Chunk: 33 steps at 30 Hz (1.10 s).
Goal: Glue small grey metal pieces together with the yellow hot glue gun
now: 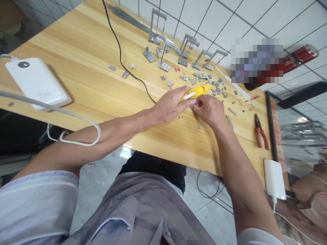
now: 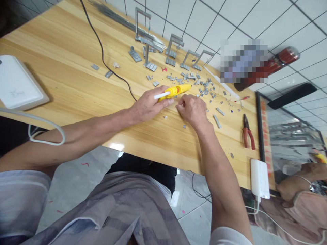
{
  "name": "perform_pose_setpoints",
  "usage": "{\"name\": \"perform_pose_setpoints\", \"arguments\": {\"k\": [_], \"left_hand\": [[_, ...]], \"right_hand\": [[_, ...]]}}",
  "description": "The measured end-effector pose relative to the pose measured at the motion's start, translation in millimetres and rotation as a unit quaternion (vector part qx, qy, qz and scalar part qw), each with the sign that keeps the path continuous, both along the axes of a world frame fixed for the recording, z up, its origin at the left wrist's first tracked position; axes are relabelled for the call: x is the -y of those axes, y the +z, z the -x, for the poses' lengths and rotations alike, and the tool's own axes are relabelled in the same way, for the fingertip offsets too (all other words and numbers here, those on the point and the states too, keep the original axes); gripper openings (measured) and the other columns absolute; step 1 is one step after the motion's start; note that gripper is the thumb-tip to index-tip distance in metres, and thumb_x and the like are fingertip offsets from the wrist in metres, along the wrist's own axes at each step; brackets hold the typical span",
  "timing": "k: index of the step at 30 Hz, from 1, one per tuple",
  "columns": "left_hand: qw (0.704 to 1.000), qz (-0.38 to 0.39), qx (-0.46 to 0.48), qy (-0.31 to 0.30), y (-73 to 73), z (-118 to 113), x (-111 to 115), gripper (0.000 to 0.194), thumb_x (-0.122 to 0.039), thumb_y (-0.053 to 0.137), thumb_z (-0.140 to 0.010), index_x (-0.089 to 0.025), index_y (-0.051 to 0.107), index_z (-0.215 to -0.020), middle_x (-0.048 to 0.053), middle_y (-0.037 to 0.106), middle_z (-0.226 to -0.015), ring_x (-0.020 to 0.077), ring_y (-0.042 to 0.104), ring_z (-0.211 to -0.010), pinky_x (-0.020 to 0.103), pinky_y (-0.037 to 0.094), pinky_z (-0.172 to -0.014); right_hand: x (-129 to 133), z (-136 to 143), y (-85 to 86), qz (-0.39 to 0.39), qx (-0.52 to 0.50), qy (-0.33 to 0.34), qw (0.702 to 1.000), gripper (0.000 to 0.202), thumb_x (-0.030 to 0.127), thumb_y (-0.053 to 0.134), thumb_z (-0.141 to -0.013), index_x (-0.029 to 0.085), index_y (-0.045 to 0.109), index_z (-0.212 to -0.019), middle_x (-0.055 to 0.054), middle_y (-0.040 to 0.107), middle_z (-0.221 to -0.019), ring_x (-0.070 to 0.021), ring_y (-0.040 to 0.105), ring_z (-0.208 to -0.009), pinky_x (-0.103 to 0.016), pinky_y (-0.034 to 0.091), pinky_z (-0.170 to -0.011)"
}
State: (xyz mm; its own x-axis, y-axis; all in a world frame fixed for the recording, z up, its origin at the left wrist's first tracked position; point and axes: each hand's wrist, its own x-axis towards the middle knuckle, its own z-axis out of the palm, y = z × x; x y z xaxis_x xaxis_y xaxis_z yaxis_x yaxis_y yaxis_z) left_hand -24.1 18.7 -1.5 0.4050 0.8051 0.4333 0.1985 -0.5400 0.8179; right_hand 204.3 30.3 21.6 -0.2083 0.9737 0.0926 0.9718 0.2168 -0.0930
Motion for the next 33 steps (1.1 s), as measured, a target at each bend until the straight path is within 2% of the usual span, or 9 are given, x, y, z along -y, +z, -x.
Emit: {"name": "perform_pose_setpoints", "arguments": {"k": [5, 9, 14, 17, 20, 23, 26, 33], "left_hand": [[1.000, 0.001, 0.023, 0.006, -0.7, -0.4, 1.0, 0.031, -0.058, 0.057, -0.117, -0.027, 0.064, -0.116, 0.007, 0.079, -0.118, 0.0264, 0.076, -0.110, 0.044, 0.059, -0.104], [1.000, -0.011, 0.026, 0.009, -1.2, -0.7, 1.2, 0.035, -0.061, 0.054, -0.117, -0.027, 0.064, -0.117, 0.008, 0.079, -0.116, 0.0277, 0.076, -0.111, 0.046, 0.060, -0.104], [1.000, -0.015, 0.004, 0.013, -1.9, 0.2, 0.2, 0.040, -0.066, 0.050, -0.117, -0.028, 0.064, -0.120, 0.007, 0.078, -0.114, 0.0284, 0.076, -0.110, 0.046, 0.060, -0.101], [1.000, -0.006, -0.018, 0.022, -1.3, 0.7, 0.8, 0.042, -0.068, 0.049, -0.117, -0.028, 0.064, -0.120, 0.007, 0.077, -0.112, 0.0280, 0.074, -0.107, 0.045, 0.060, -0.100], [0.999, -0.003, -0.027, 0.029, 0.1, 1.2, 2.0, 0.043, -0.069, 0.048, -0.117, -0.029, 0.065, -0.120, 0.006, 0.077, -0.112, 0.0283, 0.073, -0.107, 0.046, 0.060, -0.100], [0.999, -0.001, -0.030, 0.031, 1.2, 1.8, 2.7, 0.042, -0.069, 0.049, -0.116, -0.030, 0.065, -0.119, 0.007, 0.077, -0.111, 0.0291, 0.073, -0.107, 0.047, 0.060, -0.099], [0.999, 0.003, -0.034, 0.033, 1.4, 2.1, 2.4, 0.042, -0.069, 0.049, -0.116, -0.030, 0.065, -0.119, 0.007, 0.077, -0.111, 0.0292, 0.073, -0.107, 0.048, 0.061, -0.099], [0.999, 0.000, -0.032, 0.037, -0.6, 2.2, 2.0, 0.041, -0.068, 0.050, -0.116, -0.030, 0.065, -0.121, 0.006, 0.075, -0.110, 0.0288, 0.073, -0.105, 0.049, 0.061, -0.100]], "right_hand": [[-1.2, -8.3, 5.5, -0.022, -0.081, -0.006, 0.996, 0.009, 0.032, 0.073, -0.087, 0.027, 0.067, -0.082, -0.006, 0.079, -0.086, -0.0255, 0.068, -0.078, -0.040, 0.047, -0.074], [-1.0, -15.6, 11.5, -0.031, -0.148, -0.007, 0.988, 0.004, 0.031, 0.074, -0.086, 0.028, 0.072, -0.085, -0.003, 0.078, -0.083, -0.0234, 0.068, -0.076, -0.041, 0.052, -0.078], [1.2, -18.4, 16.1, 0.035, -0.310, -0.012, 0.950, 0.019, 0.033, 0.059, -0.093, 0.026, 0.076, -0.091, -0.004, 0.077, -0.084, -0.0209, 0.070, -0.077, -0.039, 0.057, -0.078], [1.0, -18.0, 16.4, 0.079, -0.358, -0.039, 0.929, 0.020, 0.034, 0.055, -0.093, 0.026, 0.070, -0.084, -0.005, 0.074, -0.080, -0.0206, 0.069, -0.072, -0.037, 0.058, -0.072], [-0.8, -19.0, 13.9, 0.069, -0.384, -0.076, 0.918, 0.026, 0.038, 0.055, -0.095, 0.028, 0.060, -0.072, -0.004, 0.067, -0.069, -0.0210, 0.065, -0.065, -0.036, 0.056, -0.064], [-2.2, -23.1, 10.4, 0.038, -0.399, -0.103, 0.911, 0.029, 0.039, 0.056, -0.094, 0.028, 0.055, -0.067, -0.003, 0.061, -0.063, -0.0204, 0.061, -0.059, -0.036, 0.053, -0.060], [-1.1, -29.1, 8.8, 0.021, -0.390, -0.111, 0.914, 0.029, 0.036, 0.059, -0.092, 0.028, 0.055, -0.065, -0.003, 0.062, -0.064, -0.0204, 0.060, -0.059, -0.037, 0.053, -0.062], [4.4, -36.1, 8.9, 0.003, -0.265, -0.076, 0.961, 0.005, 0.026, 0.071, -0.079, 0.026, 0.074, -0.076, 0.000, 0.068, -0.071, -0.0189, 0.059, -0.066, -0.037, 0.051, -0.070]]}}
